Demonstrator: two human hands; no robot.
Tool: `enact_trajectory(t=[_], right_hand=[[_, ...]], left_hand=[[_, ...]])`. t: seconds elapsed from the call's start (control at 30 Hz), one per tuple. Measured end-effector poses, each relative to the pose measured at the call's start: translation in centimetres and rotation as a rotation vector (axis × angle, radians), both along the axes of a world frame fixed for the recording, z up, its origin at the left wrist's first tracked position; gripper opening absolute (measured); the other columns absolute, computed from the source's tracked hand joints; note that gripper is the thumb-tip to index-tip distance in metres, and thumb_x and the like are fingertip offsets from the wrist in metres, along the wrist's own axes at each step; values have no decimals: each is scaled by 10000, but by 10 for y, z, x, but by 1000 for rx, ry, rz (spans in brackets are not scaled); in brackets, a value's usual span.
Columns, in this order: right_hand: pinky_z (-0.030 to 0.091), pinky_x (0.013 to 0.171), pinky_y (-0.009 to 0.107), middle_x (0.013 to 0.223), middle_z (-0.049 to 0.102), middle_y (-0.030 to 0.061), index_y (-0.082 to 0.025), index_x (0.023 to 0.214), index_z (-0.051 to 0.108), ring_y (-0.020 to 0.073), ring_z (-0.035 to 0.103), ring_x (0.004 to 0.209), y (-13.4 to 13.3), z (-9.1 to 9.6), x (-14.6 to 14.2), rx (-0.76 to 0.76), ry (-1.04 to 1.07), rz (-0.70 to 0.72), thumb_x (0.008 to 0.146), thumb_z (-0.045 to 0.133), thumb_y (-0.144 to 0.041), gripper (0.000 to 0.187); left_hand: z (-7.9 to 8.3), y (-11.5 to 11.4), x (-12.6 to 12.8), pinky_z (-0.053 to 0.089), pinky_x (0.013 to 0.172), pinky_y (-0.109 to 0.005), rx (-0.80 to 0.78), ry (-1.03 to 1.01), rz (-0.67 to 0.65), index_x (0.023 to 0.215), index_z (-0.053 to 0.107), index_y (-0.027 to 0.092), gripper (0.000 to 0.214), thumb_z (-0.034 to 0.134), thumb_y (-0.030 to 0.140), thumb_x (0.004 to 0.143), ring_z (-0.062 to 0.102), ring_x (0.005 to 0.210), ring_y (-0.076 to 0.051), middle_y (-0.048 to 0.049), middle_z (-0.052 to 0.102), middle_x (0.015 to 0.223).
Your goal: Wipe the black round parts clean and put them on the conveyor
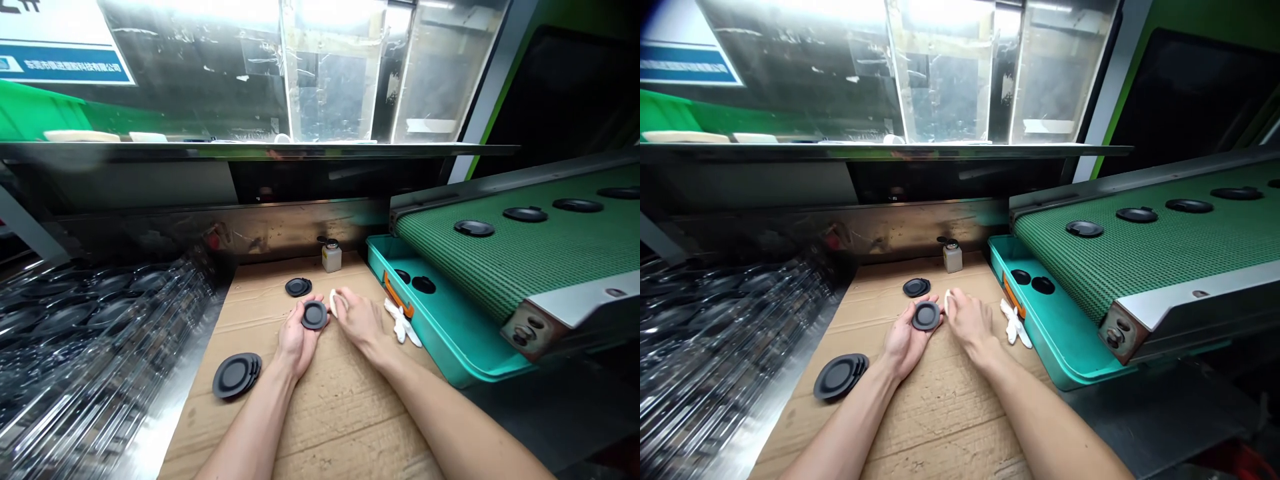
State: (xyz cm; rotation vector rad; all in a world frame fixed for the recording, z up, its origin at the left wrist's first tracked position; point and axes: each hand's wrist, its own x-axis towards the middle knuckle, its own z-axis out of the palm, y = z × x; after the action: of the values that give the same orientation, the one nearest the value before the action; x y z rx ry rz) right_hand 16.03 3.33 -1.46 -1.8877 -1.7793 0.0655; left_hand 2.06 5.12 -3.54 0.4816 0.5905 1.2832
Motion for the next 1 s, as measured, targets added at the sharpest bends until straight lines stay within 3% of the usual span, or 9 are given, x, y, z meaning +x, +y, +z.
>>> enact_trajectory(t=[0.1, 0.4, 0.53, 0.6, 0.73, 0.87, 1.0], right_hand=[[384, 652, 262, 906, 711, 39, -288, 1146, 597, 195, 652, 801, 8, -3, 16, 28, 64, -86, 953, 351, -440, 347], [417, 711, 276, 939, 705, 54, -245, 1157, 581, 212, 651, 873, 12, -8, 19, 53, 182, -56, 950, 354, -432, 359], [445, 735, 279, 1009, 690, 63, -217, 1224, 516, 211, 646, 896, 7, -5, 12, 147, 305, 3, 950, 355, -403, 368], [458, 730, 270, 1020, 684, 63, -209, 1276, 468, 200, 649, 871, 1, -5, 2, 158, 329, 98, 946, 366, -394, 391], [469, 761, 271, 1123, 658, 63, -243, 1319, 438, 199, 653, 893, -8, -7, -24, 120, 137, 289, 933, 395, -354, 404], [476, 752, 301, 1162, 638, 94, -226, 1373, 390, 213, 652, 901, -8, -6, -38, 75, -40, 177, 964, 305, -333, 431], [472, 744, 282, 1226, 603, 97, -222, 1366, 385, 198, 646, 926, -9, -6, -37, 56, -72, 264, 965, 301, -331, 424]], left_hand=[[1, 2, -1, 540, 837, -449, -40, 8, -19, 1052, 593, 143, 224, 465, 261, 911, 639, 1031, -264, -168, 572, 1280], [1, 3, -1, 540, 827, -432, -57, -11, -49, 1064, 597, 161, 242, 467, 294, 909, 647, 1013, -256, -159, 575, 1274], [-1, 1, 1, 539, 817, -422, 10, 10, -39, 1085, 601, 174, 253, 519, 309, 887, 652, 976, -242, -142, 601, 1230], [-1, 0, 3, 534, 836, -417, 14, -4, -15, 1074, 610, 171, 244, 507, 298, 893, 647, 972, -229, -126, 636, 1158], [-2, -1, 5, 478, 956, -331, 38, -4, 47, 1042, 649, 159, 215, 539, 232, 873, 618, 1045, -191, -95, 667, 1115], [-2, -2, 5, 450, 1003, -313, 59, -27, 46, 1046, 668, 159, 226, 530, 211, 874, 601, 1097, -186, -86, 663, 1158], [-2, -2, 4, 465, 993, -313, -6, -5, 57, 1002, 675, 148, 196, 544, 193, 864, 606, 1093, -189, -97, 681, 1120]])
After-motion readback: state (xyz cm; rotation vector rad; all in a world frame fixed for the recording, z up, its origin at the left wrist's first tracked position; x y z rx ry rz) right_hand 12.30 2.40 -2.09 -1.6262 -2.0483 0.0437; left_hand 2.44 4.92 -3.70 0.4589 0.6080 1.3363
